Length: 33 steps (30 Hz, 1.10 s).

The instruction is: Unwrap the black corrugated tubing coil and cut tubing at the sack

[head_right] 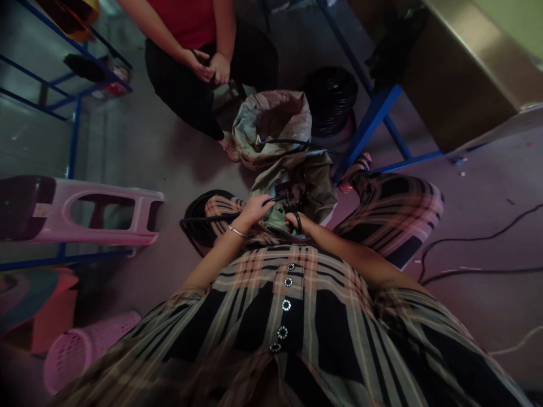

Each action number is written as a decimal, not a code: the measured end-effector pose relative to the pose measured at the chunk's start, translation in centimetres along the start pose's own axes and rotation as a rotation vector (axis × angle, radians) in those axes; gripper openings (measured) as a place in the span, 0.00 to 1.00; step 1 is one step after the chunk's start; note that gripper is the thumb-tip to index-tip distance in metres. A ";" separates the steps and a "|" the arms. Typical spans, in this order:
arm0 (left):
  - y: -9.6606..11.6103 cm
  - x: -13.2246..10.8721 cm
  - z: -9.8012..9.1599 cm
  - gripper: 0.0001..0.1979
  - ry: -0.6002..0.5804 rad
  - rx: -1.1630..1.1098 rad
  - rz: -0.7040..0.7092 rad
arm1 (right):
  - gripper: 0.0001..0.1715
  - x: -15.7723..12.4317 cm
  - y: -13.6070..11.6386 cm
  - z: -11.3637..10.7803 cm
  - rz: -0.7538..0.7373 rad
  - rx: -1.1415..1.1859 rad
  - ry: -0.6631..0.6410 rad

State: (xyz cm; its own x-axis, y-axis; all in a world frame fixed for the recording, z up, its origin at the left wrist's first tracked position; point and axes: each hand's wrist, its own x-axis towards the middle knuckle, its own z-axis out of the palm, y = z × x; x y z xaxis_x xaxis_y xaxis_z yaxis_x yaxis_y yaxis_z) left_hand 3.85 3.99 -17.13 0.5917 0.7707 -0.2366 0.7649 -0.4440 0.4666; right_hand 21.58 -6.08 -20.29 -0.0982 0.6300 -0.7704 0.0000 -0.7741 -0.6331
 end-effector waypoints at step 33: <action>-0.4 0.7 0.4 0.14 -0.082 0.095 0.026 | 0.15 -2.2 -0.7 0.5 -0.071 -0.046 0.099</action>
State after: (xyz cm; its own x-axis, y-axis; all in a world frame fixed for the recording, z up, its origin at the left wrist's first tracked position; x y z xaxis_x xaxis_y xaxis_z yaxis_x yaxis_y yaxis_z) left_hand 4.03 4.52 -17.86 0.6275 0.7200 -0.2965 0.7674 -0.5075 0.3918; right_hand 21.29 -6.96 -18.10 -0.0008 0.6879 -0.7258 0.0428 -0.7251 -0.6873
